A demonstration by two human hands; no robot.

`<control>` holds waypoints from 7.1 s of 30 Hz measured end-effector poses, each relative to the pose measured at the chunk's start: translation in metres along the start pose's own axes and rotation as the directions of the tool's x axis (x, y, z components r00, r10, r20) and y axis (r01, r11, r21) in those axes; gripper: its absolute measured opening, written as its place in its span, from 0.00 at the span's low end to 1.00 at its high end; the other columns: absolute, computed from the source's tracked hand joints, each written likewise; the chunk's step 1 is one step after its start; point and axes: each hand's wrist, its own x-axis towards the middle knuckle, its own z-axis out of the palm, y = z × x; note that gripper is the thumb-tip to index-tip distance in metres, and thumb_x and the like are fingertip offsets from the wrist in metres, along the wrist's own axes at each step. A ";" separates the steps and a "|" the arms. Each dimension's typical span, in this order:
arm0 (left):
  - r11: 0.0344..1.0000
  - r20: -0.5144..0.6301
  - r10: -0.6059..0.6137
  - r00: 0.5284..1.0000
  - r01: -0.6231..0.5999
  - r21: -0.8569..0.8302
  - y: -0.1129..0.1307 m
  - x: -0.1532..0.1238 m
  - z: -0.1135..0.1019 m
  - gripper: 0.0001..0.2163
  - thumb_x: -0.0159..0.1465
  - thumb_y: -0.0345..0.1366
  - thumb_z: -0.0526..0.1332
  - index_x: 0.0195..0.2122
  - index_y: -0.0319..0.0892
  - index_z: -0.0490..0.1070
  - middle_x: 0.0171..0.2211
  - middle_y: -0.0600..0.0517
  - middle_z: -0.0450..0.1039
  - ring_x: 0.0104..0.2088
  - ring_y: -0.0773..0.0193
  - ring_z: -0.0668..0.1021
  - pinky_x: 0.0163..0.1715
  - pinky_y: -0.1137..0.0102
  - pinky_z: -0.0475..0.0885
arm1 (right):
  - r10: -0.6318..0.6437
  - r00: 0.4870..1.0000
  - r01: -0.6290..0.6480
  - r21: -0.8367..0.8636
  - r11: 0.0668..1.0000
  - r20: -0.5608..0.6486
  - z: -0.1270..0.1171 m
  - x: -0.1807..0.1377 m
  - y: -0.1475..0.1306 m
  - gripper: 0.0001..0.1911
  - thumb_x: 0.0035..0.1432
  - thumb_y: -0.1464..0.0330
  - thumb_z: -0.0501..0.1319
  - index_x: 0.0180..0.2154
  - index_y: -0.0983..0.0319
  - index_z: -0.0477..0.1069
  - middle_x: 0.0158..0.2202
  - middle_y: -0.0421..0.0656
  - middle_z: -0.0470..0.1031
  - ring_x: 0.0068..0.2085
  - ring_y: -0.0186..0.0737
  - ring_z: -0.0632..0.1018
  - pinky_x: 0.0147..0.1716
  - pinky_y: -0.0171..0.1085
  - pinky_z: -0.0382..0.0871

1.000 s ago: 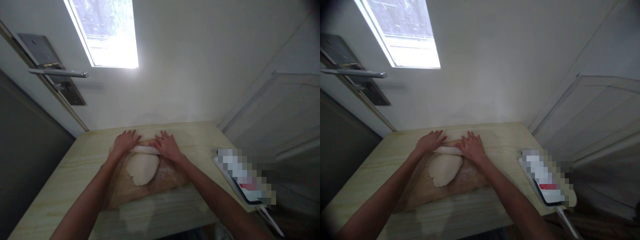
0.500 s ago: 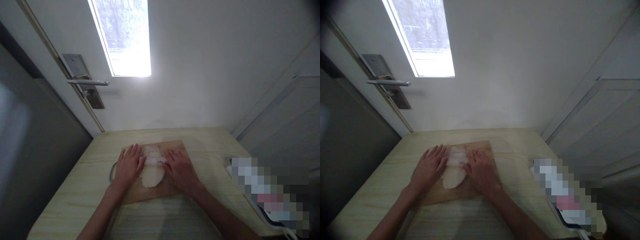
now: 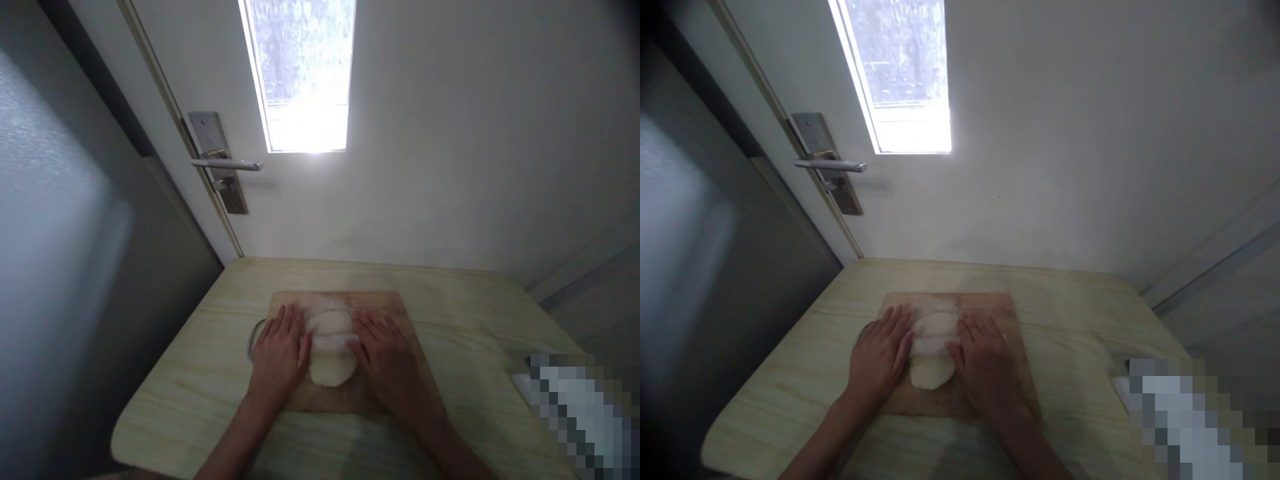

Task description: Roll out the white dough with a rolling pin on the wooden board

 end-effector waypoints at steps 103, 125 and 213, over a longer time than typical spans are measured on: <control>0.999 0.239 0.027 0.971 -0.015 -0.052 -0.010 0.052 0.000 0.19 0.60 0.36 0.43 0.53 0.41 0.55 0.53 0.48 0.59 0.53 0.60 0.61 0.48 0.64 0.60 | -0.021 0.961 0.026 -0.014 1.000 0.275 0.005 0.063 0.015 0.21 0.57 0.67 0.42 0.48 0.64 0.63 0.52 0.48 0.62 0.52 0.43 0.62 0.50 0.45 0.51; 0.969 0.455 0.227 0.861 -0.152 -0.195 -0.045 0.082 0.013 0.19 0.60 0.43 0.43 0.48 0.41 0.59 0.51 0.43 0.61 0.52 0.57 0.62 0.48 0.60 0.55 | -0.070 0.910 0.060 0.037 0.998 0.410 0.010 0.071 0.060 0.23 0.59 0.61 0.40 0.52 0.63 0.58 0.53 0.51 0.59 0.54 0.46 0.59 0.48 0.50 0.54; 0.837 0.163 0.464 0.871 -0.371 -0.403 -0.053 0.051 0.015 0.27 0.57 0.27 0.45 0.58 0.43 0.39 0.58 0.48 0.48 0.56 0.56 0.53 0.50 0.58 0.59 | -0.421 0.878 0.316 0.385 0.867 0.229 0.013 0.044 0.061 0.28 0.48 0.76 0.47 0.54 0.68 0.52 0.56 0.47 0.53 0.57 0.43 0.50 0.51 0.44 0.56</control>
